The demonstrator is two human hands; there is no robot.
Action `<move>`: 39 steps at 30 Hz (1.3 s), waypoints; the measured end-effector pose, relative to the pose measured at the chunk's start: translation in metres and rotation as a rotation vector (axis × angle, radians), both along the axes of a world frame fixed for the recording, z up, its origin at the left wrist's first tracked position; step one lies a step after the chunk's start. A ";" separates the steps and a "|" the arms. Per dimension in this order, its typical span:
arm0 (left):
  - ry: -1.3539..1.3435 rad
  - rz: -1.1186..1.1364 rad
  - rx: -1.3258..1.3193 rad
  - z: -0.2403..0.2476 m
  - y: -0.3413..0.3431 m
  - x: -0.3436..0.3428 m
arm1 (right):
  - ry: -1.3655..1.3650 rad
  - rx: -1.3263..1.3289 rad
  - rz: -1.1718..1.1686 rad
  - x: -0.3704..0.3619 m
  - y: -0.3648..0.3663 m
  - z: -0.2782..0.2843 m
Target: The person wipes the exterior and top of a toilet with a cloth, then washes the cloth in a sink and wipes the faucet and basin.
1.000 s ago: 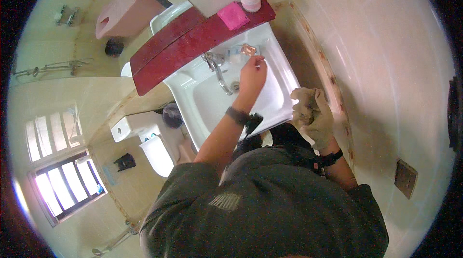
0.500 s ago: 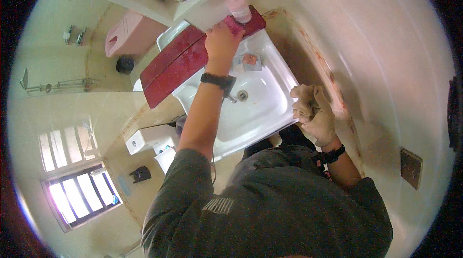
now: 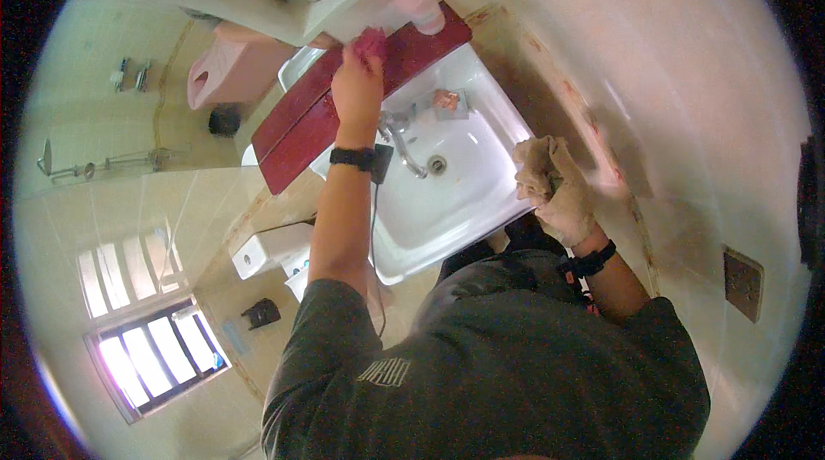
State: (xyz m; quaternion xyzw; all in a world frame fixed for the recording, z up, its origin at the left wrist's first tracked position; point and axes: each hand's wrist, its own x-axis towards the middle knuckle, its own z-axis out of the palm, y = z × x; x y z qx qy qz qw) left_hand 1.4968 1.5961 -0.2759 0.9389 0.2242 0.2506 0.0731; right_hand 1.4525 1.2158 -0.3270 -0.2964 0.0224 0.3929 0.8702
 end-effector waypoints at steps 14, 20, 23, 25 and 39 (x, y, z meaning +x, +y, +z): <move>-0.599 0.310 -1.619 -0.141 0.022 -0.313 | -0.058 -0.316 0.180 -0.033 0.061 0.030; -0.453 0.487 -1.510 -0.244 0.094 -0.293 | 0.000 -0.334 0.225 -0.068 0.094 0.061; -0.296 0.495 -1.265 -0.271 0.139 -0.274 | -0.199 -0.443 0.271 -0.083 0.108 0.085; -0.370 0.440 -1.257 -0.283 0.154 -0.257 | -0.359 -0.530 0.260 -0.089 0.102 0.085; -0.205 0.458 -0.789 -0.297 0.129 -0.143 | -0.072 -0.352 0.125 -0.092 0.082 0.056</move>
